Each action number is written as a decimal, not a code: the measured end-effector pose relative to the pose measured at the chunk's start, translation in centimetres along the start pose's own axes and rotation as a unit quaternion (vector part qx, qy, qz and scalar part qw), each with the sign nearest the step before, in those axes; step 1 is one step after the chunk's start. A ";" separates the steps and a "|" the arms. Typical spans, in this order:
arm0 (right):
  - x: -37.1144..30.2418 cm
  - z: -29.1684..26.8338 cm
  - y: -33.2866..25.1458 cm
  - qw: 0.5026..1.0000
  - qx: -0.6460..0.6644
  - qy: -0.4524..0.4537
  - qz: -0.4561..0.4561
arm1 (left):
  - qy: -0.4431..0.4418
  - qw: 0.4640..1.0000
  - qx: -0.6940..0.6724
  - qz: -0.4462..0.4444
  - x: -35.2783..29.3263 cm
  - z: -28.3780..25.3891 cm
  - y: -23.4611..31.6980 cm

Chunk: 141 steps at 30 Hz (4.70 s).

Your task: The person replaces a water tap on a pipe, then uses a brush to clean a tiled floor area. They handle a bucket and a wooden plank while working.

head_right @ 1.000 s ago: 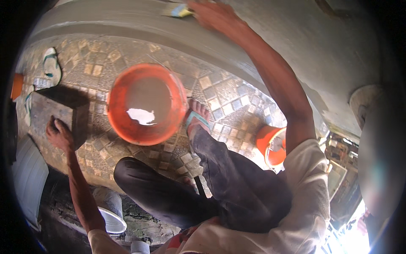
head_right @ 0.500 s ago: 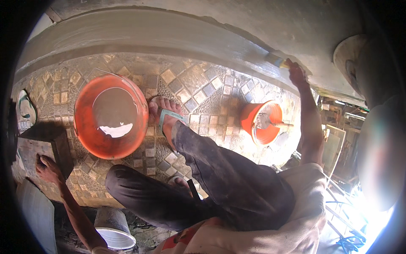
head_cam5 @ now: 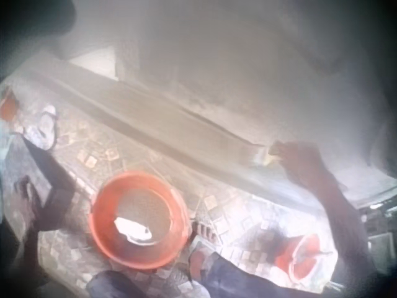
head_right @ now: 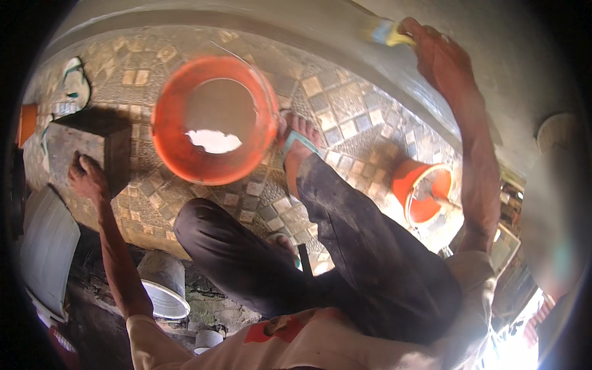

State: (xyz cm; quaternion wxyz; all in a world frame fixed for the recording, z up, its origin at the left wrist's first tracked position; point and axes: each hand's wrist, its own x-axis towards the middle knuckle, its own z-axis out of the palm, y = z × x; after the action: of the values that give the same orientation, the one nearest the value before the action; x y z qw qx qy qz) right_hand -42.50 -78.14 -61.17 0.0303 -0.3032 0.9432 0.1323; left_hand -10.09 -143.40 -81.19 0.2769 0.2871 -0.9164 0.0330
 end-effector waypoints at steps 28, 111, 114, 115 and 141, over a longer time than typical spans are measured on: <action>3.5 22.1 -15.6 0.988 0.115 -0.088 0.051 | -0.004 0.998 -0.029 -0.050 0.2 -0.2 2.3; -17.5 25.4 -8.5 0.667 0.636 0.023 0.388 | -0.028 0.999 -0.022 -0.012 0.4 1.4 -2.6; -18.3 26.0 -8.7 0.437 0.707 0.122 0.543 | -0.028 0.999 -0.029 -0.017 0.1 2.1 -2.4; -19.1 27.8 -8.0 0.380 0.705 0.134 0.583 | -0.028 0.999 -0.024 -0.008 0.2 2.3 -2.6; -10.0 14.0 -17.4 0.538 0.764 -0.056 0.353 | 0.140 0.981 -0.103 -0.082 -0.4 -2.4 3.9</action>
State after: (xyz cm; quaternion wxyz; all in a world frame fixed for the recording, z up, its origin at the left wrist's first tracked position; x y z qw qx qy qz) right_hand -24.61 -82.37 -77.35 0.2544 0.2004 0.7134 -0.6215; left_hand -10.80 -139.48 -79.02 0.4326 0.3239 -0.8402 -0.0449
